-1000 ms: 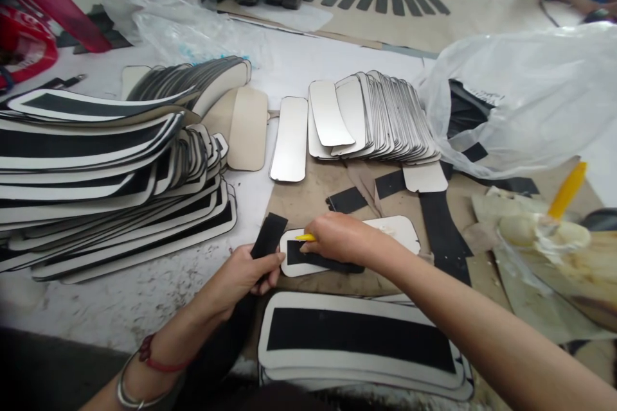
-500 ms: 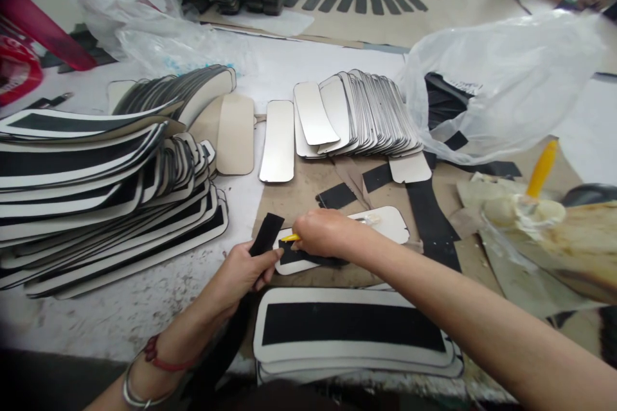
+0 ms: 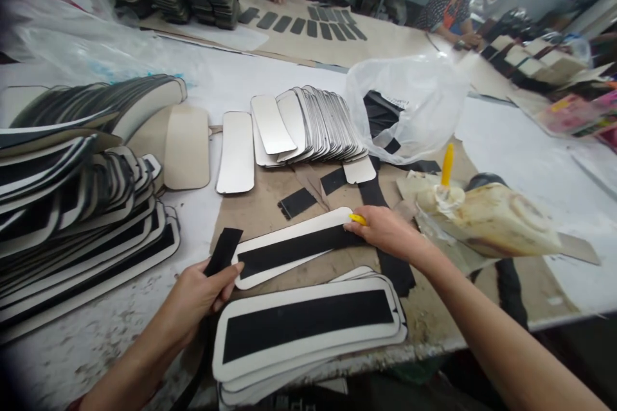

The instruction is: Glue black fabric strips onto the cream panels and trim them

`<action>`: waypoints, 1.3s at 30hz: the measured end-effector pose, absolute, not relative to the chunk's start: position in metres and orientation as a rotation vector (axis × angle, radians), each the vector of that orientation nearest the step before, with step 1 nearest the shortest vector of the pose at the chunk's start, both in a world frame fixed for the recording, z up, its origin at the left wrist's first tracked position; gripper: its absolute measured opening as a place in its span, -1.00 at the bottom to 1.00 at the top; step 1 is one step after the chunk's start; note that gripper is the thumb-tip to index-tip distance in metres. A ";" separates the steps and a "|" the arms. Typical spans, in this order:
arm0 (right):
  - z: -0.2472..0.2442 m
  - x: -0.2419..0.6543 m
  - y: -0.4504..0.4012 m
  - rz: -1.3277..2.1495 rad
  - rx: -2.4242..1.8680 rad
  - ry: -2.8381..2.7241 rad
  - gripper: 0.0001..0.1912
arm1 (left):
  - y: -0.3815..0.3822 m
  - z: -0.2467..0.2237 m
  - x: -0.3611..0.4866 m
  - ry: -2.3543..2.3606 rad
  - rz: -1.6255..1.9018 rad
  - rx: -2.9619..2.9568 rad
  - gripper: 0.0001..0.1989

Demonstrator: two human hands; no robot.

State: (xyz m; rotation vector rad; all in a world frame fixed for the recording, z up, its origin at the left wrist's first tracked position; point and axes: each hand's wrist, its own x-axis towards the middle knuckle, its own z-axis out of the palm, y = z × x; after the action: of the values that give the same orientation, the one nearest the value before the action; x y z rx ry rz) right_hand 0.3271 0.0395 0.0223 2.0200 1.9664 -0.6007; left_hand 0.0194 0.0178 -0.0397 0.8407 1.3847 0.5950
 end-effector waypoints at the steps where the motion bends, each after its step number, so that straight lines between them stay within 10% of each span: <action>1: 0.019 0.324 0.040 -0.526 2.043 1.953 -0.69 | 0.018 -0.039 0.020 1.394 0.583 0.863 -0.67; 39: 0.017 0.343 0.051 -0.252 2.225 1.826 -0.61 | 0.019 -0.044 0.017 1.481 0.403 0.940 -0.48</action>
State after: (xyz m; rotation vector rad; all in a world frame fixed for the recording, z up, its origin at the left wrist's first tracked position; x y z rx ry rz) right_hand 0.3428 0.0505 0.0170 2.2251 1.8265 -0.2518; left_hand 0.0167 0.0194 -0.0444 0.9400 1.4809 0.4032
